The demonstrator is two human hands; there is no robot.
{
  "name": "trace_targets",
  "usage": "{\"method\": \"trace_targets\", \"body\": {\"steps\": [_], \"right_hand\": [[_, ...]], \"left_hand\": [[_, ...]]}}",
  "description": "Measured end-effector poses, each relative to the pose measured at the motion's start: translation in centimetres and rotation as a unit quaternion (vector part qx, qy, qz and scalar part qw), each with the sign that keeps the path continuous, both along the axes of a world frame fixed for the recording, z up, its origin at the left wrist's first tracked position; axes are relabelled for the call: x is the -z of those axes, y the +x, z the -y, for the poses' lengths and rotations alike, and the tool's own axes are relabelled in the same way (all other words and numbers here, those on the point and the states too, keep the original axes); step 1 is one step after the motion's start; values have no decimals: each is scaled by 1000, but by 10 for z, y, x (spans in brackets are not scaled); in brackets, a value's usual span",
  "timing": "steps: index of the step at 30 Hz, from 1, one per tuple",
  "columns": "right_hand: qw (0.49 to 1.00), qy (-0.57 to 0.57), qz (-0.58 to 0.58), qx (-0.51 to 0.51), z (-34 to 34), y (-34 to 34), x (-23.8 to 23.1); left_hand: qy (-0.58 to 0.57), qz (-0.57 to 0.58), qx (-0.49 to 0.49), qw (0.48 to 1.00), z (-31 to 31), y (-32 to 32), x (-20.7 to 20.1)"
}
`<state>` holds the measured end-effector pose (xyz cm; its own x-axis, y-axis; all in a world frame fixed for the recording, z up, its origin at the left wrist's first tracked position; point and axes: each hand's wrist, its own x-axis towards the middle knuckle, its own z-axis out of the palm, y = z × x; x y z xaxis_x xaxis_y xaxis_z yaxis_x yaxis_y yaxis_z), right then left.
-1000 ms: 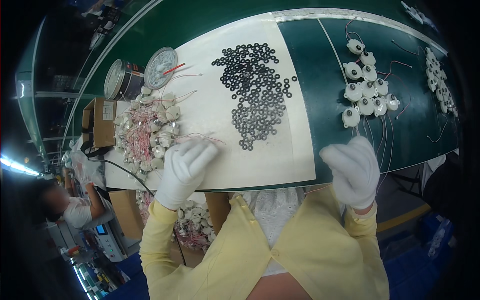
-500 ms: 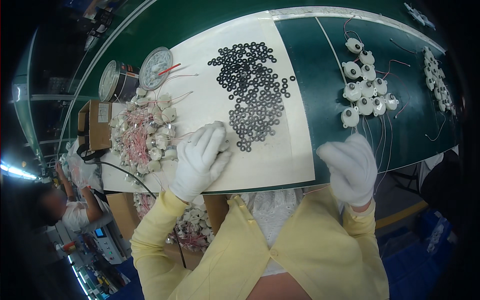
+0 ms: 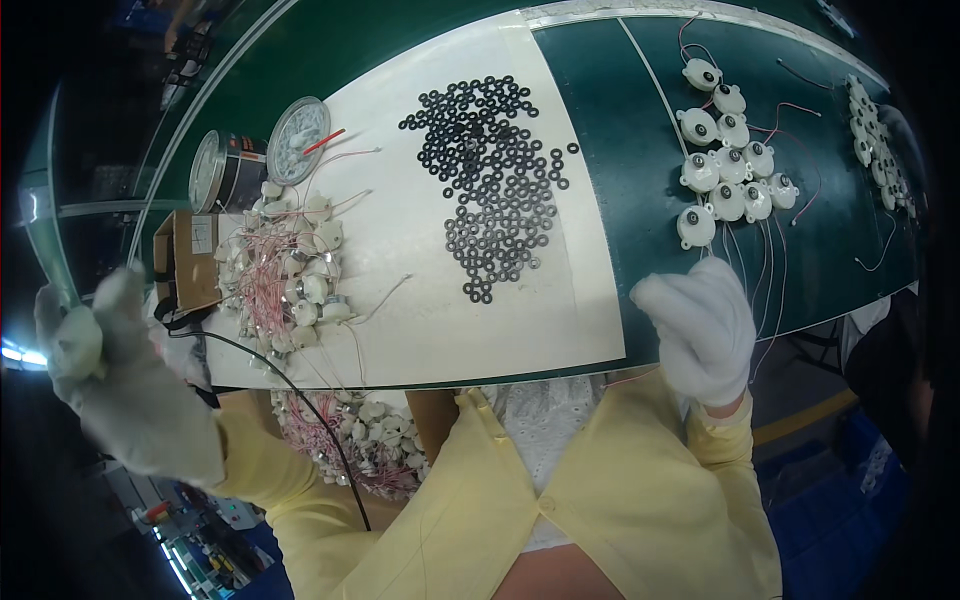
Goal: The person assembles small white electronic components by inserting black washers into their centers. They handle the components one at a time, picking them up from a pile, inserting a washer, and placing them on the table. The person also uses a small brush to apply a substance to the components.
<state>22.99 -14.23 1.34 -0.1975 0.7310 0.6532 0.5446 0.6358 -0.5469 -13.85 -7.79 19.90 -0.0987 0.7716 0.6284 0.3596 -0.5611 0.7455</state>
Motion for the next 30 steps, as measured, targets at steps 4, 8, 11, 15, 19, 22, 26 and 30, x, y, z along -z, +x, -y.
{"method": "trace_targets", "body": {"steps": [4,8,11,15,19,22,26,30], "right_hand": [[1000,-14,-7,0,-1,2,1],[1000,-26,-13,-6,-1,5,2],[1000,-18,-14,-9,-2,4,2],[1000,-24,-18,-6,0,5,3],[999,-42,-15,-13,0,5,0],[999,-42,-21,-13,1,4,0],[999,-36,-26,-18,-1,3,3],[999,-37,-28,-17,-1,3,6]], "left_hand": [[-395,-350,149,836,20,17,6],[-498,-347,187,772,22,47,97],[-514,-248,153,807,21,45,131],[-492,-228,101,834,14,47,149],[-468,-238,102,845,12,45,155],[-459,-271,107,839,13,51,148],[-340,-370,129,855,14,52,153],[-269,-443,134,845,12,59,151]]}}
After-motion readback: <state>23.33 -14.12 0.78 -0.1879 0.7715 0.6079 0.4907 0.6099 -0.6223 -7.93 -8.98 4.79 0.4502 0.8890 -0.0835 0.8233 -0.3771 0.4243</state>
